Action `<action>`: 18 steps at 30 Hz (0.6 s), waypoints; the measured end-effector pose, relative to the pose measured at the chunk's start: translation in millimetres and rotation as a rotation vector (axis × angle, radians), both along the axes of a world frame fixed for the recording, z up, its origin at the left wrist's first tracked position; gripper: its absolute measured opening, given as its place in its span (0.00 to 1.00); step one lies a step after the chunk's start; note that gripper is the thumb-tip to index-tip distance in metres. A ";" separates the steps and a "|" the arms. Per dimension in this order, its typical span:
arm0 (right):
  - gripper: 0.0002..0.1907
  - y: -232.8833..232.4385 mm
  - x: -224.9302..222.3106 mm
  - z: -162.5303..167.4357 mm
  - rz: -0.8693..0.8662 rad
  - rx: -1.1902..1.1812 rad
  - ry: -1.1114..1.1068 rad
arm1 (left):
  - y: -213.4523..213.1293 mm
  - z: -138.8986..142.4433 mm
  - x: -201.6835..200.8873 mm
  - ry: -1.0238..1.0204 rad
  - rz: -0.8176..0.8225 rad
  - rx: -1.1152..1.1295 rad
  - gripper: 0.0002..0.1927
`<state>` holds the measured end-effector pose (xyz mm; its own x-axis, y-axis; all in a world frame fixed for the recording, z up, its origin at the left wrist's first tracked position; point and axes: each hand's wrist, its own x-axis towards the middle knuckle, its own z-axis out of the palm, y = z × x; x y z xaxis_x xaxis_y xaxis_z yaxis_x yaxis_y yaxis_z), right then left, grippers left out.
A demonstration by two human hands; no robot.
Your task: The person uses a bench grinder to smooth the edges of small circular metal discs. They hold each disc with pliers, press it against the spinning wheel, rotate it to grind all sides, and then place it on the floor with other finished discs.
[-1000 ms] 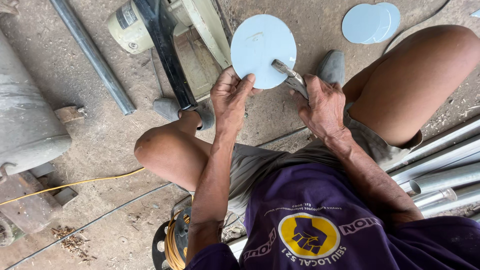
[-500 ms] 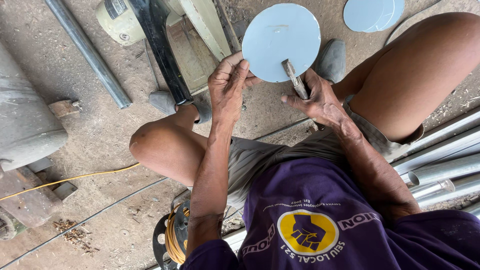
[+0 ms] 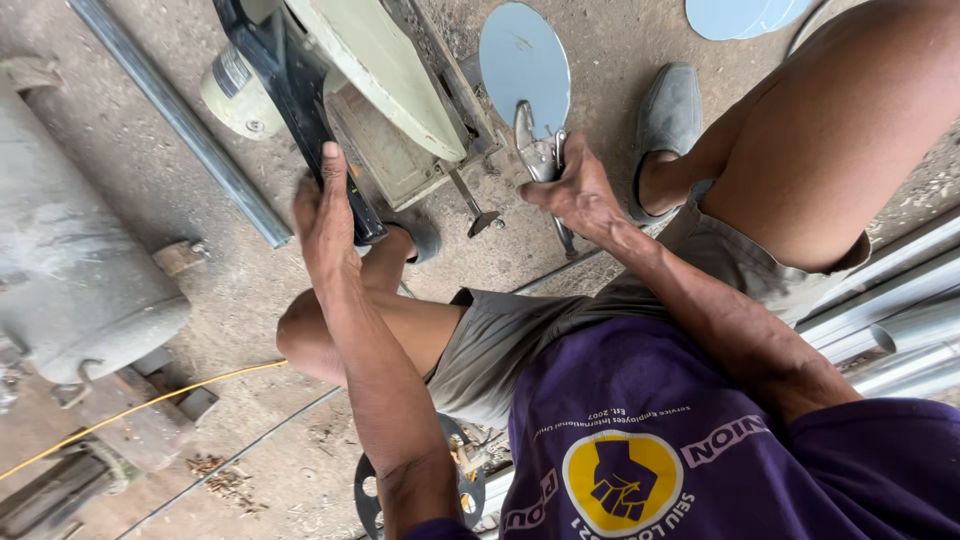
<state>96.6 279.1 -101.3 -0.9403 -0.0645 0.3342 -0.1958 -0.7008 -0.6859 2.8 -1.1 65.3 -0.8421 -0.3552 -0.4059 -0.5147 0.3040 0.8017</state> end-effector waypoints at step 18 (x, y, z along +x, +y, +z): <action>0.28 -62.0 -85.4 -92.5 -0.096 0.745 -0.847 | -20.0 -43.9 -20.1 -0.226 0.248 0.356 0.25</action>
<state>11.2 217.2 -193.7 -0.8575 0.1036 -0.5040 0.4993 -0.0688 -0.8637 -17.3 -21.1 21.5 -0.6263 -0.3400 -0.7015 -0.7102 -0.1221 0.6933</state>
